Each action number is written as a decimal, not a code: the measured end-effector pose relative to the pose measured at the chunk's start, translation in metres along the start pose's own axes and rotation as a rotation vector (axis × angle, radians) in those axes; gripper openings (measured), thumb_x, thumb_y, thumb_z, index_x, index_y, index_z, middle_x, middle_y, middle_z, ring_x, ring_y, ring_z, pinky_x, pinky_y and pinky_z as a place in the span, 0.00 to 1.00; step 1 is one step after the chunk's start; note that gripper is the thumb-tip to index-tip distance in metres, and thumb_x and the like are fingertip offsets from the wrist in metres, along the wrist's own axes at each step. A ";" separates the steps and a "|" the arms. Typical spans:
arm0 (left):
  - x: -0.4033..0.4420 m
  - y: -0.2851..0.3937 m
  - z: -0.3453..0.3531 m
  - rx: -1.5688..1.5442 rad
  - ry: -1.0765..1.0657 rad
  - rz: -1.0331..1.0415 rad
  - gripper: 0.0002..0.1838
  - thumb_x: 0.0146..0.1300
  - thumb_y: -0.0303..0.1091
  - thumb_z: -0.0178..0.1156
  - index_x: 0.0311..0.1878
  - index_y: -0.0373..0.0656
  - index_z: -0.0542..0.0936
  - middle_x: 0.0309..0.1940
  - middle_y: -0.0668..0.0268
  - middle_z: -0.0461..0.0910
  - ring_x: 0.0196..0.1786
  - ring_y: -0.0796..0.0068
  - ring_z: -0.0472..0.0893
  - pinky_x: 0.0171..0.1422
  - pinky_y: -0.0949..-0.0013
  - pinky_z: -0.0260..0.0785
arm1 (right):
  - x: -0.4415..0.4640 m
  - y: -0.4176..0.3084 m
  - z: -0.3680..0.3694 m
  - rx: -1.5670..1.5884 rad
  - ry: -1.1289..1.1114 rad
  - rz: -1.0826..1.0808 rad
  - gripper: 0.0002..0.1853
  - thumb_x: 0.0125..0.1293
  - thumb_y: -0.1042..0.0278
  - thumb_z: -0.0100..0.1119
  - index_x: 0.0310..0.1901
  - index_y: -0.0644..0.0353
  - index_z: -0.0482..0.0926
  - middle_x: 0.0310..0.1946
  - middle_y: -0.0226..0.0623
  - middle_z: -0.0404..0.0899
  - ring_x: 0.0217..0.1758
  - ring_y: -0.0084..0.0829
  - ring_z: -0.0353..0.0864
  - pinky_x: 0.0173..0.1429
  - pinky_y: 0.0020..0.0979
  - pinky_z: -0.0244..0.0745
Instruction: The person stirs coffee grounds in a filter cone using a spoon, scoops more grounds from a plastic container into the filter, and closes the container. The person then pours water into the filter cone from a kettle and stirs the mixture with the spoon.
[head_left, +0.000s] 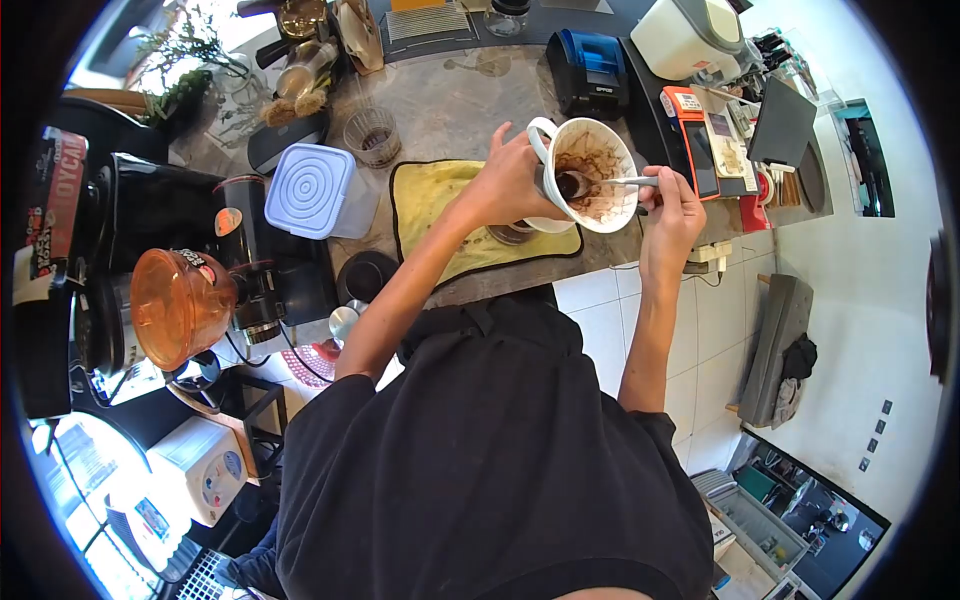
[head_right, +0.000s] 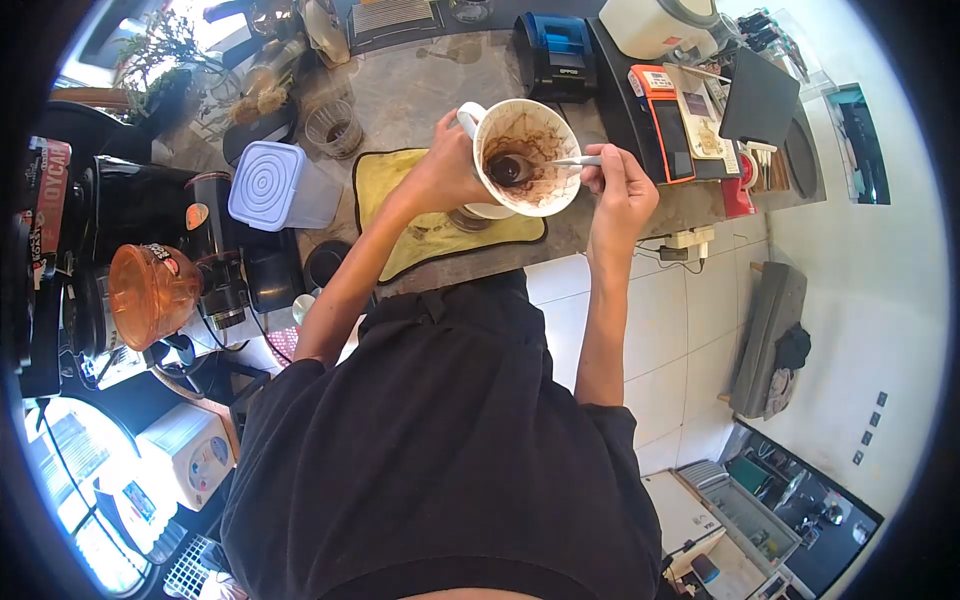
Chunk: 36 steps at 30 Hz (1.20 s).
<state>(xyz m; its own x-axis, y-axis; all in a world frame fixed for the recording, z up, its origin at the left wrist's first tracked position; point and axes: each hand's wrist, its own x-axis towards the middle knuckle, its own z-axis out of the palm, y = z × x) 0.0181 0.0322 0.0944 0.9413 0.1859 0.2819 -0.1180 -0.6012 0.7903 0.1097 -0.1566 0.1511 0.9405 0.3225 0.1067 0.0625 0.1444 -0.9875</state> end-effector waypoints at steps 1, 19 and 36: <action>0.000 -0.001 0.001 0.015 -0.003 0.003 0.40 0.33 0.50 0.80 0.54 0.46 0.82 0.53 0.59 0.80 0.63 0.57 0.74 0.78 0.38 0.40 | -0.001 -0.001 -0.001 -0.001 0.004 0.001 0.13 0.74 0.66 0.55 0.41 0.68 0.84 0.25 0.28 0.78 0.29 0.16 0.74 0.36 0.20 0.66; -0.002 -0.002 -0.003 0.039 0.007 0.001 0.36 0.35 0.51 0.79 0.51 0.46 0.84 0.49 0.61 0.83 0.61 0.59 0.77 0.78 0.38 0.40 | -0.017 -0.030 0.013 -0.327 -0.084 -0.241 0.13 0.74 0.67 0.55 0.42 0.70 0.83 0.29 0.29 0.80 0.31 0.16 0.75 0.39 0.20 0.69; -0.042 -0.040 0.056 0.002 0.226 -0.062 0.34 0.42 0.47 0.76 0.56 0.46 0.82 0.52 0.62 0.82 0.67 0.64 0.72 0.79 0.38 0.36 | -0.015 0.016 0.004 -0.169 -0.005 -0.072 0.13 0.75 0.67 0.54 0.41 0.69 0.83 0.28 0.28 0.78 0.31 0.16 0.74 0.37 0.19 0.66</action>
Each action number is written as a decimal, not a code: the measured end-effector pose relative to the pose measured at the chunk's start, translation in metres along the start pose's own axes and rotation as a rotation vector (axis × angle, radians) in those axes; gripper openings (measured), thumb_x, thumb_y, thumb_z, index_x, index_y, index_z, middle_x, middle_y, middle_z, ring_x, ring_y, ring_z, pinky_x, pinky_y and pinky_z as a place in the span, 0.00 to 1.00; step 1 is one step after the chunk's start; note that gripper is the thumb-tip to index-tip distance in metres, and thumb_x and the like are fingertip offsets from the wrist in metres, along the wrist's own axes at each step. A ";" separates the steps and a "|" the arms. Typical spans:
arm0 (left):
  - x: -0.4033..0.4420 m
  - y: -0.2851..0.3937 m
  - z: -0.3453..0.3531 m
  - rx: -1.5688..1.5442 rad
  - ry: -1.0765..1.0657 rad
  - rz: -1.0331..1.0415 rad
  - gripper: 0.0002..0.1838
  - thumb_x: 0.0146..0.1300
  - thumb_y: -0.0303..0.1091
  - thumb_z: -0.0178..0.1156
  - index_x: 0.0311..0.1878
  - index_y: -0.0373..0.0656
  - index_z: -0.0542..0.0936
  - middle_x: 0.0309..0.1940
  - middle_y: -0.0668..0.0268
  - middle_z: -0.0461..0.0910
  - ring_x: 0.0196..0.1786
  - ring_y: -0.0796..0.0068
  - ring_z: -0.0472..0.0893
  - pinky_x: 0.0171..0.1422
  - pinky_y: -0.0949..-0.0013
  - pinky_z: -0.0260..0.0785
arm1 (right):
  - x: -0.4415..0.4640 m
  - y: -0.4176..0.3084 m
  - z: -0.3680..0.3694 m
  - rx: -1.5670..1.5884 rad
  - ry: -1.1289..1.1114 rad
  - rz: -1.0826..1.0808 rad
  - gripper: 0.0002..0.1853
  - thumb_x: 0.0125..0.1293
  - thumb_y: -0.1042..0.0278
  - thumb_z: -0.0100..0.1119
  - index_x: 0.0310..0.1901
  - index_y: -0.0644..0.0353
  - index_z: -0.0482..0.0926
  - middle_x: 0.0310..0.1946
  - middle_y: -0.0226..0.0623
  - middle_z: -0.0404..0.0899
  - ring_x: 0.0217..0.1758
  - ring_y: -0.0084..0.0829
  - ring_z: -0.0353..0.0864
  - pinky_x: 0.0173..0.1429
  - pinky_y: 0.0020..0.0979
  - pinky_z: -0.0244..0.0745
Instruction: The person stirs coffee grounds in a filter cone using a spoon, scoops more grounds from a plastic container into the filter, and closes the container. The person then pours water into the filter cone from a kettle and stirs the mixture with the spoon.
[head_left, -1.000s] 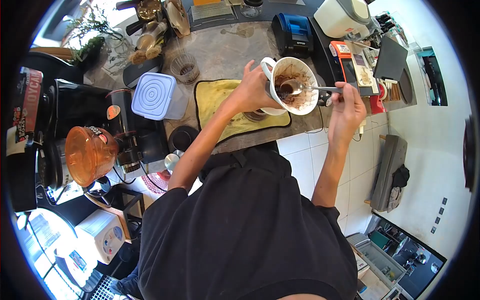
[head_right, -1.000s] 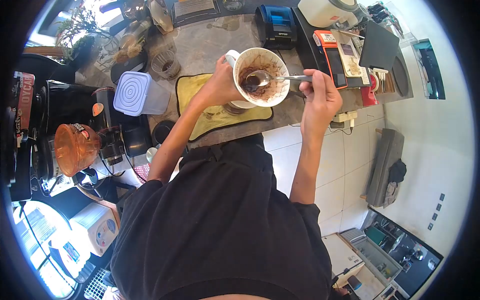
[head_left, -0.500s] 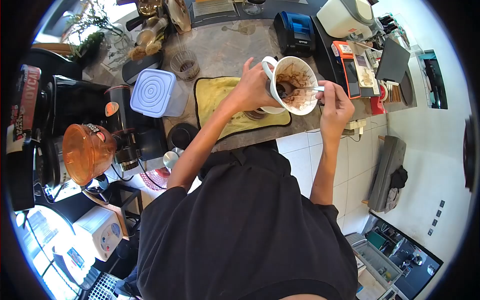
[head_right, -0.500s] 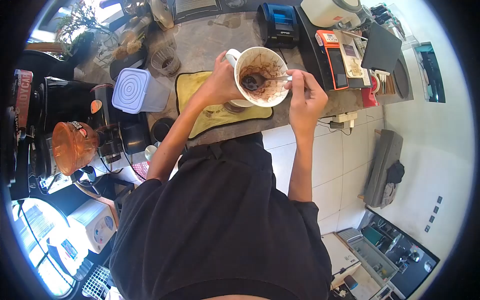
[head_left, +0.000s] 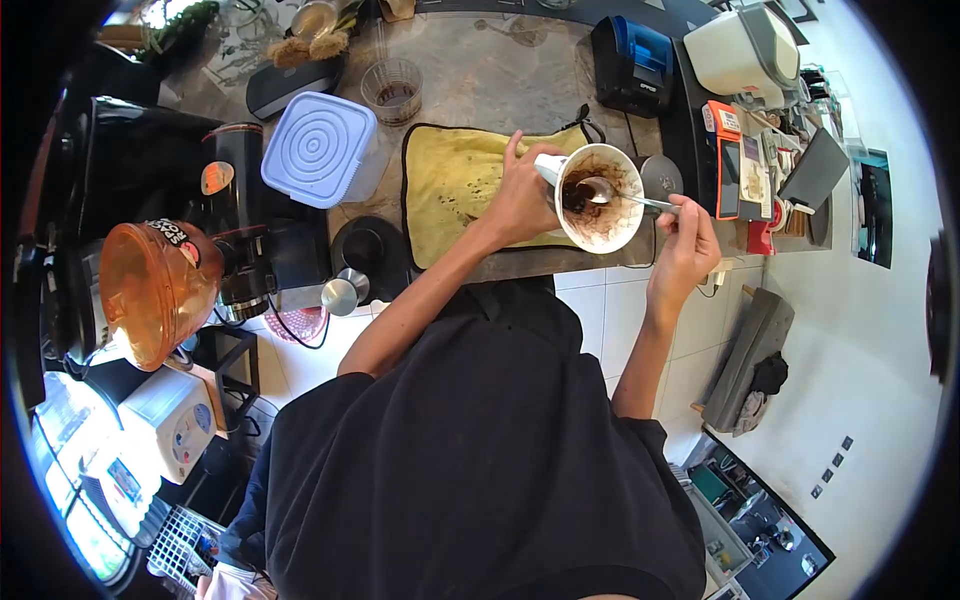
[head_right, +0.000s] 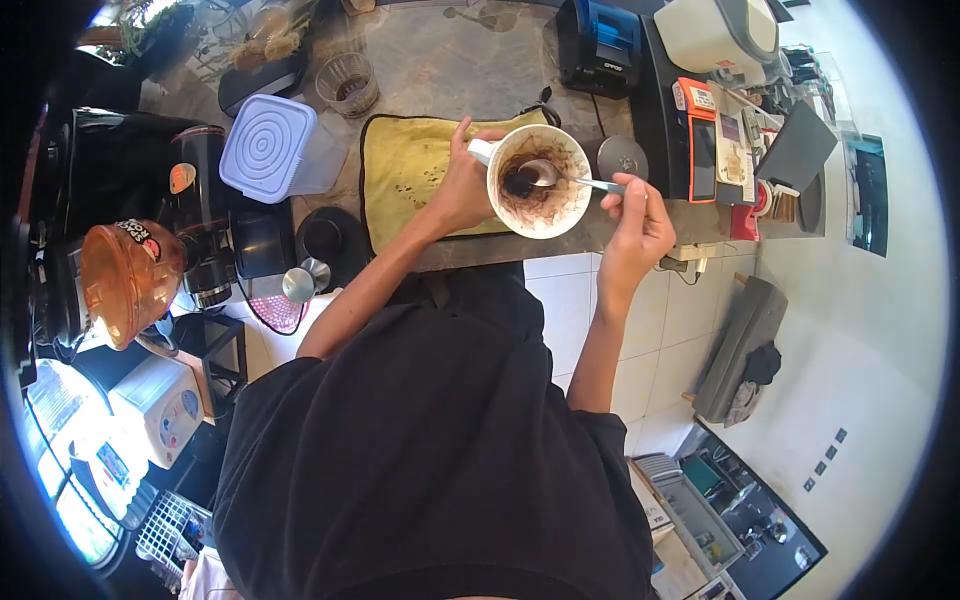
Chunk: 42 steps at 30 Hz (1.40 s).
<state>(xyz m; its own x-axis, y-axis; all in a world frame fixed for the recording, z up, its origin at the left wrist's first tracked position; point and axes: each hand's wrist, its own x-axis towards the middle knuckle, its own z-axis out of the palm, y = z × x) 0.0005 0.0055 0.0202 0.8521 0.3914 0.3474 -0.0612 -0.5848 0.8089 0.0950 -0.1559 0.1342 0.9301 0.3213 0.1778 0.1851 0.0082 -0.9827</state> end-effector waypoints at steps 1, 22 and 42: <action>-0.001 -0.003 0.001 -0.002 0.001 -0.006 0.34 0.42 0.47 0.76 0.56 0.46 0.82 0.52 0.62 0.82 0.67 0.64 0.72 0.79 0.38 0.36 | -0.002 0.003 0.003 -0.099 -0.017 -0.014 0.13 0.75 0.67 0.54 0.41 0.69 0.83 0.27 0.28 0.78 0.32 0.16 0.74 0.38 0.19 0.66; -0.007 -0.007 0.007 -0.060 0.160 -0.003 0.39 0.41 0.46 0.78 0.60 0.45 0.77 0.56 0.61 0.79 0.65 0.57 0.71 0.76 0.41 0.44 | -0.011 0.000 0.017 -0.394 -0.308 -0.117 0.10 0.72 0.70 0.56 0.39 0.67 0.84 0.27 0.32 0.78 0.30 0.22 0.76 0.38 0.25 0.70; -0.001 -0.001 0.008 -0.547 -0.007 -0.245 0.28 0.45 0.36 0.77 0.52 0.40 0.80 0.47 0.60 0.83 0.55 0.62 0.79 0.64 0.57 0.62 | 0.018 -0.014 0.019 -0.460 -0.533 -0.513 0.08 0.66 0.69 0.61 0.37 0.66 0.83 0.28 0.42 0.81 0.33 0.41 0.77 0.45 0.36 0.70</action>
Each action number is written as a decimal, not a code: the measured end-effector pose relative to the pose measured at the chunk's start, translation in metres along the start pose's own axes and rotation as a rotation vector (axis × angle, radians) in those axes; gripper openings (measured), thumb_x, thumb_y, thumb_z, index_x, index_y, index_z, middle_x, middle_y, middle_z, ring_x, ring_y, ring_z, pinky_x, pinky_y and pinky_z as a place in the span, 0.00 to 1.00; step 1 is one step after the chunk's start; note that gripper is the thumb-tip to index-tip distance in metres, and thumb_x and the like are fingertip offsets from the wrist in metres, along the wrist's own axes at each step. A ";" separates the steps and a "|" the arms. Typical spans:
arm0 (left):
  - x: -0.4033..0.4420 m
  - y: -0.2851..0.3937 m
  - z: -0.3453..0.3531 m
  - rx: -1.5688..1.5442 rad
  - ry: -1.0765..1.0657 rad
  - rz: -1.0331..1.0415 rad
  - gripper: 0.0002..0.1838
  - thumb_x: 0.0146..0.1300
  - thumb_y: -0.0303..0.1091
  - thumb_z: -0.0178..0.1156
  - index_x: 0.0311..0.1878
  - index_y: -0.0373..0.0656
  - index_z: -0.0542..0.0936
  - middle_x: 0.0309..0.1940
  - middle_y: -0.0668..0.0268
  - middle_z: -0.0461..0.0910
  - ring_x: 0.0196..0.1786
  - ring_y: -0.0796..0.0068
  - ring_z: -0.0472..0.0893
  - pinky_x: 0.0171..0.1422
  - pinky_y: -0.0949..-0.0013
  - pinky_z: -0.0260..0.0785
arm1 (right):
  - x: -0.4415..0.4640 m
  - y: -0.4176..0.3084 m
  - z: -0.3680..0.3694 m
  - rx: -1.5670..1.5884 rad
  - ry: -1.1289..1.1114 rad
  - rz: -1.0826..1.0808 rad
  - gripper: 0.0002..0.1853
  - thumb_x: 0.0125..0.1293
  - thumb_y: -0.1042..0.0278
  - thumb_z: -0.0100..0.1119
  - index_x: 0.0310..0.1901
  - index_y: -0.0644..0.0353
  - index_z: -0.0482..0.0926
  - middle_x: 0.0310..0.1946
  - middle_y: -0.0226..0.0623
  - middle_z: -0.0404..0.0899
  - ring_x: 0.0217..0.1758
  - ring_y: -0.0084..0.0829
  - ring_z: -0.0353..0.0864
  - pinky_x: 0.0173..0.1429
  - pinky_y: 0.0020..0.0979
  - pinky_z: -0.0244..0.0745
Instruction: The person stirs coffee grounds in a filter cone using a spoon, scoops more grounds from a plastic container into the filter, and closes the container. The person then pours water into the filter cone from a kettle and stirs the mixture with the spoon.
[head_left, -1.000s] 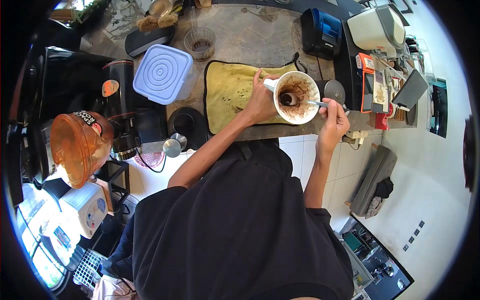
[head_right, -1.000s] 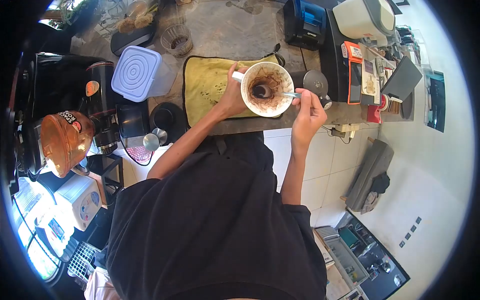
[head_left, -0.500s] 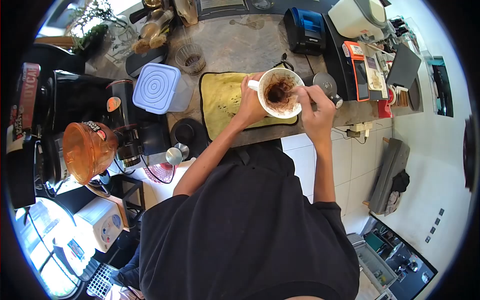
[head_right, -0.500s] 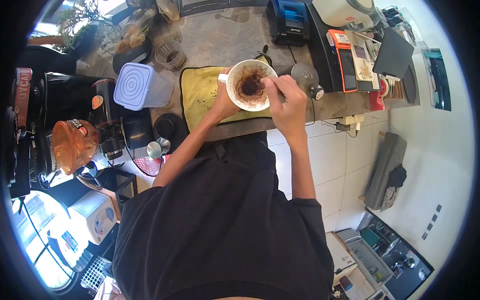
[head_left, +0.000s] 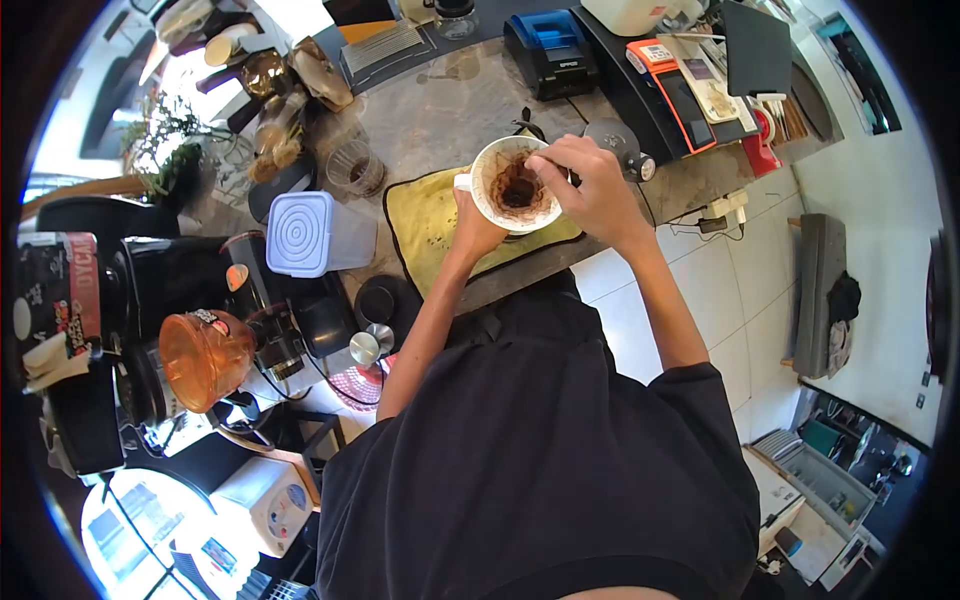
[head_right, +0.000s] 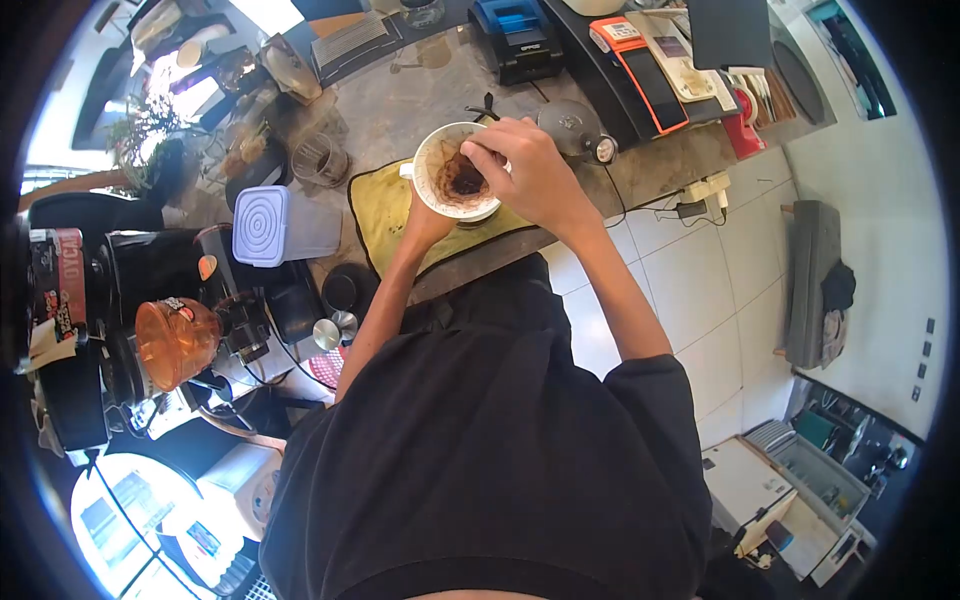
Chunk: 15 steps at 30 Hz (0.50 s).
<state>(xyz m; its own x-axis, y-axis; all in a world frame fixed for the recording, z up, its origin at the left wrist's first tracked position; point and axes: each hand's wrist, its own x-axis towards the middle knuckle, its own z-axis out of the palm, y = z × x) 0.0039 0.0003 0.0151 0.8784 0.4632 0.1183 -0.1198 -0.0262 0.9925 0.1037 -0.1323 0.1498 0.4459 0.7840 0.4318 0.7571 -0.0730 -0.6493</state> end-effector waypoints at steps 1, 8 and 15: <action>0.000 -0.005 -0.003 0.150 0.013 0.075 0.28 0.46 0.31 0.76 0.53 0.38 0.79 0.47 0.60 0.84 0.52 0.66 0.81 0.61 0.59 0.67 | -0.001 -0.003 -0.004 0.000 0.011 0.005 0.08 0.66 0.69 0.61 0.37 0.66 0.83 0.28 0.42 0.81 0.33 0.41 0.77 0.45 0.36 0.70; -0.003 -0.002 -0.003 0.035 -0.040 0.082 0.31 0.48 0.30 0.75 0.57 0.37 0.77 0.50 0.59 0.83 0.53 0.66 0.82 0.62 0.62 0.69 | -0.015 -0.015 -0.021 0.060 0.197 0.043 0.08 0.66 0.69 0.62 0.38 0.67 0.83 0.29 0.43 0.81 0.33 0.40 0.78 0.43 0.36 0.72; 0.000 -0.003 -0.007 0.160 -0.082 0.107 0.29 0.53 0.27 0.73 0.58 0.35 0.75 0.51 0.59 0.83 0.55 0.68 0.81 0.62 0.64 0.71 | -0.012 0.009 0.001 0.093 0.079 0.092 0.11 0.67 0.67 0.61 0.39 0.70 0.82 0.30 0.46 0.81 0.34 0.40 0.80 0.42 0.36 0.73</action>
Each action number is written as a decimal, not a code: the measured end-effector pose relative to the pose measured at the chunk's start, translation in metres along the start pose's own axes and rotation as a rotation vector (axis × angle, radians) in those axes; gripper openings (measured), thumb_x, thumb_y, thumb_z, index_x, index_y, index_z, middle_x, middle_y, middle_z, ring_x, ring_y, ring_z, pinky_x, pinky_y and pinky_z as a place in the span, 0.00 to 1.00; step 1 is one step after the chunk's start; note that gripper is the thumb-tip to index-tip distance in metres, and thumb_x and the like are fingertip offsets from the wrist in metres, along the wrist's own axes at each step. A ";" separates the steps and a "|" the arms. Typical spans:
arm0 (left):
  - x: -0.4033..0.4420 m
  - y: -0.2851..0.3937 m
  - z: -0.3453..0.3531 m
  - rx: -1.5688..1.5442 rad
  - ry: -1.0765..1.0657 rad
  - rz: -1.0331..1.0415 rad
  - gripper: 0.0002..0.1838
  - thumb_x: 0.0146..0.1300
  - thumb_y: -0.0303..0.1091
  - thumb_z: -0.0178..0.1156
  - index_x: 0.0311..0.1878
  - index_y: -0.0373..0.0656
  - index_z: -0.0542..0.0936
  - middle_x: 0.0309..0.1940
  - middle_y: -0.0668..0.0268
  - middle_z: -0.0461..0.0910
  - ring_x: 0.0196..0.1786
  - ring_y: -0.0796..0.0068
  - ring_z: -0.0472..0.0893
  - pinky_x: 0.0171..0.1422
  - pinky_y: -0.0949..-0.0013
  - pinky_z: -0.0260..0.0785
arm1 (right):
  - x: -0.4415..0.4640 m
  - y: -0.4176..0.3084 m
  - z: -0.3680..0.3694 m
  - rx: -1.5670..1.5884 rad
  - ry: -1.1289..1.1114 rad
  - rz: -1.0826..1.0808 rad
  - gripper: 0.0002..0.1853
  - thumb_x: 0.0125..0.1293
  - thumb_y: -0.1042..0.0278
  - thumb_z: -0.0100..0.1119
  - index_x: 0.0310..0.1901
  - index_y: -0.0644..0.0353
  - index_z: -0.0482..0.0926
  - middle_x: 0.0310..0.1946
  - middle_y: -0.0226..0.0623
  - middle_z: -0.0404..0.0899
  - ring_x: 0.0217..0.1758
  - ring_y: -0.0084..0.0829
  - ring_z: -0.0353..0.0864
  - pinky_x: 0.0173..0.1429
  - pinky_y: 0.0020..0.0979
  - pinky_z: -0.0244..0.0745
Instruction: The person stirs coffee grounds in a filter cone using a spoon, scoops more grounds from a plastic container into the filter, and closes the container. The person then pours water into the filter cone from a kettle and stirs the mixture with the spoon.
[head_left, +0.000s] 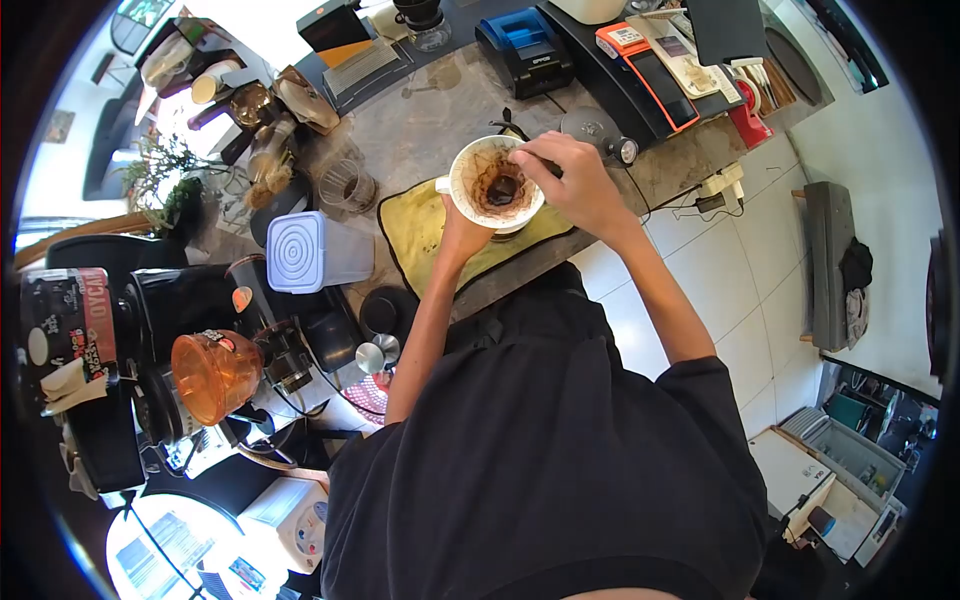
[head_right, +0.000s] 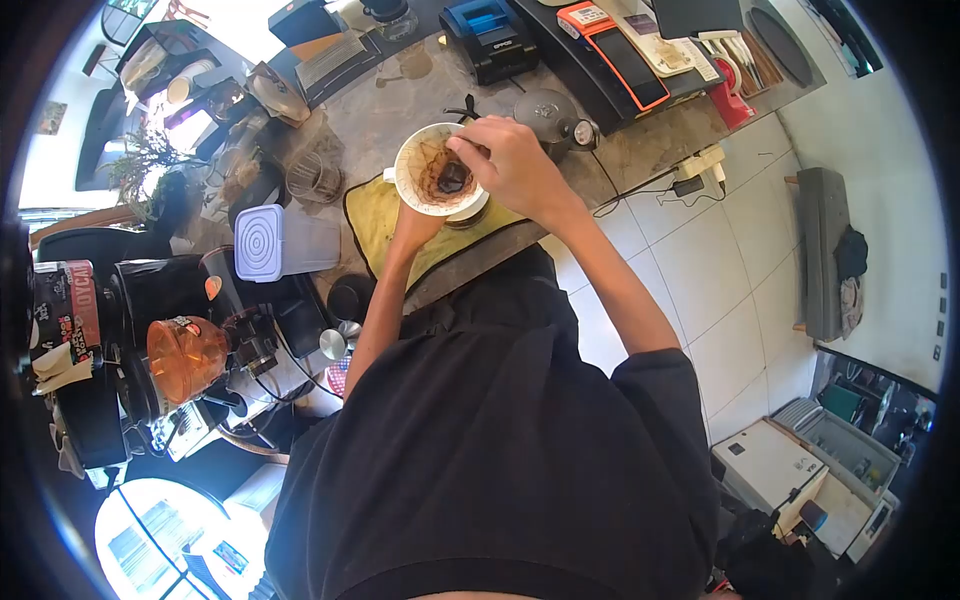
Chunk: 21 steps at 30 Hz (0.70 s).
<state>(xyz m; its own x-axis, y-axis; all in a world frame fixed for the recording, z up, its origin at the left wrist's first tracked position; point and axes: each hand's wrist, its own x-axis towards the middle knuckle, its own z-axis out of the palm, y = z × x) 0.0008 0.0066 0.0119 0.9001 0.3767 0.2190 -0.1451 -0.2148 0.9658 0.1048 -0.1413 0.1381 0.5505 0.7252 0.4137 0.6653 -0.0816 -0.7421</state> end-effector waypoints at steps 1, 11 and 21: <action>-0.001 -0.001 0.001 -0.032 -0.009 -0.031 0.29 0.53 0.26 0.72 0.59 0.35 0.75 0.51 0.59 0.82 0.55 0.69 0.81 0.63 0.65 0.71 | 0.001 -0.002 0.002 -0.024 -0.030 -0.024 0.11 0.67 0.68 0.62 0.40 0.70 0.82 0.31 0.47 0.81 0.35 0.39 0.81 0.43 0.35 0.74; 0.000 0.009 0.002 -0.189 -0.017 -0.033 0.28 0.53 0.22 0.72 0.58 0.34 0.74 0.50 0.60 0.82 0.52 0.70 0.82 0.58 0.65 0.76 | 0.014 0.007 0.011 -0.035 -0.053 -0.109 0.12 0.67 0.66 0.58 0.35 0.68 0.82 0.28 0.49 0.79 0.36 0.49 0.79 0.44 0.42 0.72; -0.002 -0.001 0.002 -0.145 -0.027 -0.024 0.28 0.51 0.21 0.72 0.57 0.33 0.74 0.51 0.60 0.82 0.52 0.70 0.82 0.59 0.66 0.75 | 0.003 0.010 0.010 -0.015 0.092 0.047 0.12 0.67 0.65 0.58 0.36 0.68 0.82 0.28 0.51 0.80 0.33 0.50 0.80 0.40 0.41 0.73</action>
<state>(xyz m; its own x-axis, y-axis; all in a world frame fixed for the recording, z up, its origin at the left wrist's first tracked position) 0.0000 0.0047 0.0107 0.9144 0.3557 0.1932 -0.1791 -0.0726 0.9811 0.1083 -0.1331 0.1268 0.6249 0.6544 0.4257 0.6447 -0.1250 -0.7542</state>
